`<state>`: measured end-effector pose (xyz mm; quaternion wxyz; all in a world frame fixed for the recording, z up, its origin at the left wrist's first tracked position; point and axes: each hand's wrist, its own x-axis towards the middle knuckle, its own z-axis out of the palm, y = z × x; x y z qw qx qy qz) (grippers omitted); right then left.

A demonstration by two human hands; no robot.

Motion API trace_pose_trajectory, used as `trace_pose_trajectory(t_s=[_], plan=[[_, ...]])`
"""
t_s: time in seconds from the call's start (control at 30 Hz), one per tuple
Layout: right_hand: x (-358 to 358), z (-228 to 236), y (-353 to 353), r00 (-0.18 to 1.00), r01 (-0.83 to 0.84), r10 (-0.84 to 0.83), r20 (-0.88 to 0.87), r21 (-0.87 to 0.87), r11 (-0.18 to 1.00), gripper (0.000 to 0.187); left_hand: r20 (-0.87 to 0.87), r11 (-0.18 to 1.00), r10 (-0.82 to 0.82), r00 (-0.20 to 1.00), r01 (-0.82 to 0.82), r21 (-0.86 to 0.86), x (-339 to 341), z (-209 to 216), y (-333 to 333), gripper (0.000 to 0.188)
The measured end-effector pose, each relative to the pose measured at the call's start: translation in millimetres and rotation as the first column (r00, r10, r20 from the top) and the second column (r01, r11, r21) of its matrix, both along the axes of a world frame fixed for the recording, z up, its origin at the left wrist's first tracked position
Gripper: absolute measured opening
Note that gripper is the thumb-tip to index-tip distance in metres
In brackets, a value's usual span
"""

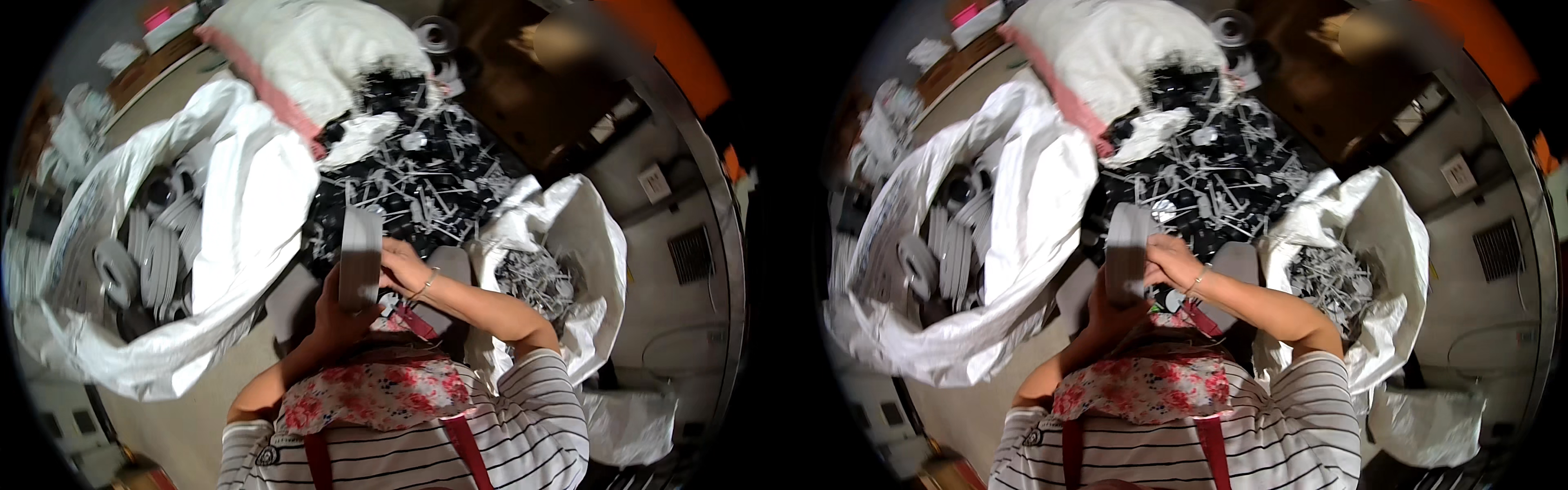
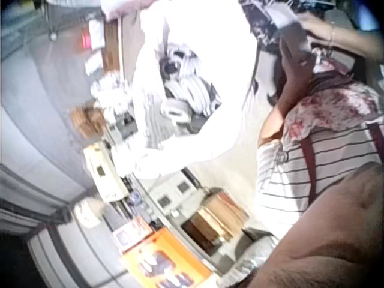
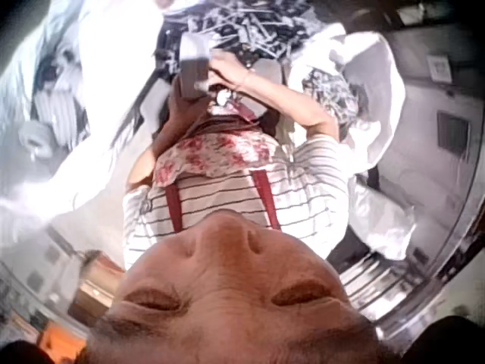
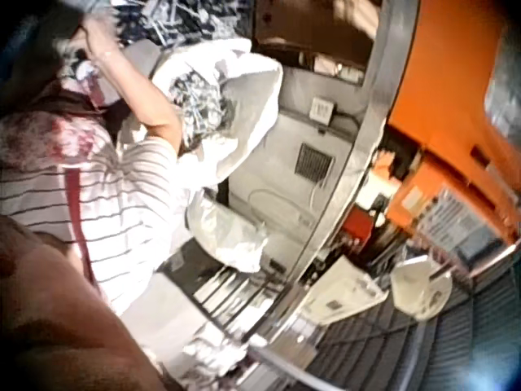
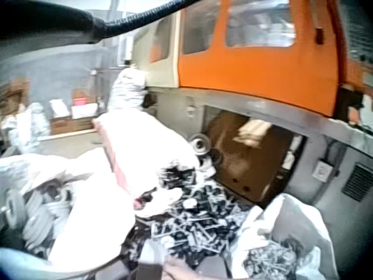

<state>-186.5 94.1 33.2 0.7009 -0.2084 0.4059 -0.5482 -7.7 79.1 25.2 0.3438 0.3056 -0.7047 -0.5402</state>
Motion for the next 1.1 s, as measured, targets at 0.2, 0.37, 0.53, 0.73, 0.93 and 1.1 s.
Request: trace_pose_trajectory(t_s=[0.2, 0.37, 0.53, 0.73, 0.93, 1.1], plan=[[-21, -22, 7, 0.982, -0.110, 0.081, -0.169, -0.170, 0.979, 0.029, 0.236, 0.934, -0.347, 0.908, 0.357, 0.004, 8, 30, -22, 0.083], [-14, -4, 6, 0.845, -0.110, 0.109, 0.524, -0.030, 0.994, 0.032, 0.426, 0.788, -0.373, 0.824, 0.524, -0.322, 16, 19, -48, 0.080], [-7, -27, -1, 0.916, -0.075, -0.060, -0.396, -0.316, 0.946, 0.041, -0.096, 0.835, -0.497, 0.863, 0.505, 0.220, 31, 4, -34, 0.071], [-5, 13, 1, 0.990, -0.053, 0.007, -0.140, -0.324, 0.945, 0.036, 0.166, 0.911, -0.404, 0.900, 0.413, -0.022, 8, 64, -26, 0.062], [6, -25, -10, 0.758, -0.129, 0.264, 0.597, -0.259, 0.957, 0.038, 0.219, 0.838, -0.228, 0.949, 0.306, -0.451, 17, 27, -23, 0.058], [-1, -2, -13, 0.971, -0.177, 0.159, 0.179, 0.088, 0.980, 0.051, 0.307, 0.593, 0.071, 0.949, 0.207, -0.778, 63, 65, -43, 0.058]])
